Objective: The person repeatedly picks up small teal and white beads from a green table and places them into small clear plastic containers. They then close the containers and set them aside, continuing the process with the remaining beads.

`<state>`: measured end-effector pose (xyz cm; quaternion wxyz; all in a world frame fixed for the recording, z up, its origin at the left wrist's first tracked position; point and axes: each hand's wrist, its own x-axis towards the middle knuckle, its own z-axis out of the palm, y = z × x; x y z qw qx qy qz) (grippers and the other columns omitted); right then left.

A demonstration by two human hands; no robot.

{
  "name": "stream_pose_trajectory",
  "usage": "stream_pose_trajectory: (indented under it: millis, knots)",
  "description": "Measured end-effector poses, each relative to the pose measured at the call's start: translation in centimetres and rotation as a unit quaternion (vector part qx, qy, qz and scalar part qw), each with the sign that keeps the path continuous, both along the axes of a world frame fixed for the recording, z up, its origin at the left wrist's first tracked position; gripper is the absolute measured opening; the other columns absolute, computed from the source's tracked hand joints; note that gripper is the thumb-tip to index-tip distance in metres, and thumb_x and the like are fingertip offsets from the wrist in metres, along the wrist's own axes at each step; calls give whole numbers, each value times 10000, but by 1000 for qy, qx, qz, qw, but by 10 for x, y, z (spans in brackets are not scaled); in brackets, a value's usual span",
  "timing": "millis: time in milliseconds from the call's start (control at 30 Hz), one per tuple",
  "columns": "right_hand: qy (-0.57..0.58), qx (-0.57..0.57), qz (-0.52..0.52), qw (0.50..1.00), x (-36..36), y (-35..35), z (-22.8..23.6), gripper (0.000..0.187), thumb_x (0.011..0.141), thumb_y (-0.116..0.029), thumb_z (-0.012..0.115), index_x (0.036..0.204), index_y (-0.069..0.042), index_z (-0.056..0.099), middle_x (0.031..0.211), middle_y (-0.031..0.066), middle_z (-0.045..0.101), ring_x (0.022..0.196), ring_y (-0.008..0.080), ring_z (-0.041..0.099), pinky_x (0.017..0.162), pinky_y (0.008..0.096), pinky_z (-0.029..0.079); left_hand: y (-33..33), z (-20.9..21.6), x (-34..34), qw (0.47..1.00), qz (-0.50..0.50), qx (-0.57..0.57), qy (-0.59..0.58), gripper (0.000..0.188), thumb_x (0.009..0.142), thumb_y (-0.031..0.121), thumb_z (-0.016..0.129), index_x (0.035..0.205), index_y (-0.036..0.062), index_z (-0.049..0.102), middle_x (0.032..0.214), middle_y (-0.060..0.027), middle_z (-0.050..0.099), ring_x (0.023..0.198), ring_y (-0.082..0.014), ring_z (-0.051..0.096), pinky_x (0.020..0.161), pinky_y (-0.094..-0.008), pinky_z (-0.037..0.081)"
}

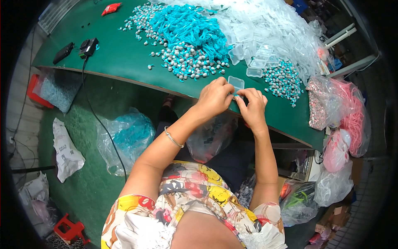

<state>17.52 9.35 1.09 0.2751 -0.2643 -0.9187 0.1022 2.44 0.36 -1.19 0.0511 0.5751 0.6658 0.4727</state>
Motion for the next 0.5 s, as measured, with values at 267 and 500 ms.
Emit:
stream_pose_trajectory:
  millis: [267,500]
  knots:
    - [4,-110,71,991,1,20,6,116,821,-61,664,932,-64,701,908,93,673,873,308,637,778,423,496,-8,8,-4,998,-37,-32,35,419,784,213,771,1145,59,626,971,-144,588,917,-354,615,763,-459,504]
    - [-22,-171,88,981,-3,26,20,134,815,-18,651,941,-26,696,891,117,675,830,290,658,760,387,524,-10,5,-5,996,-54,-27,62,434,782,249,777,1142,61,624,965,-141,577,928,-359,608,780,-456,503]
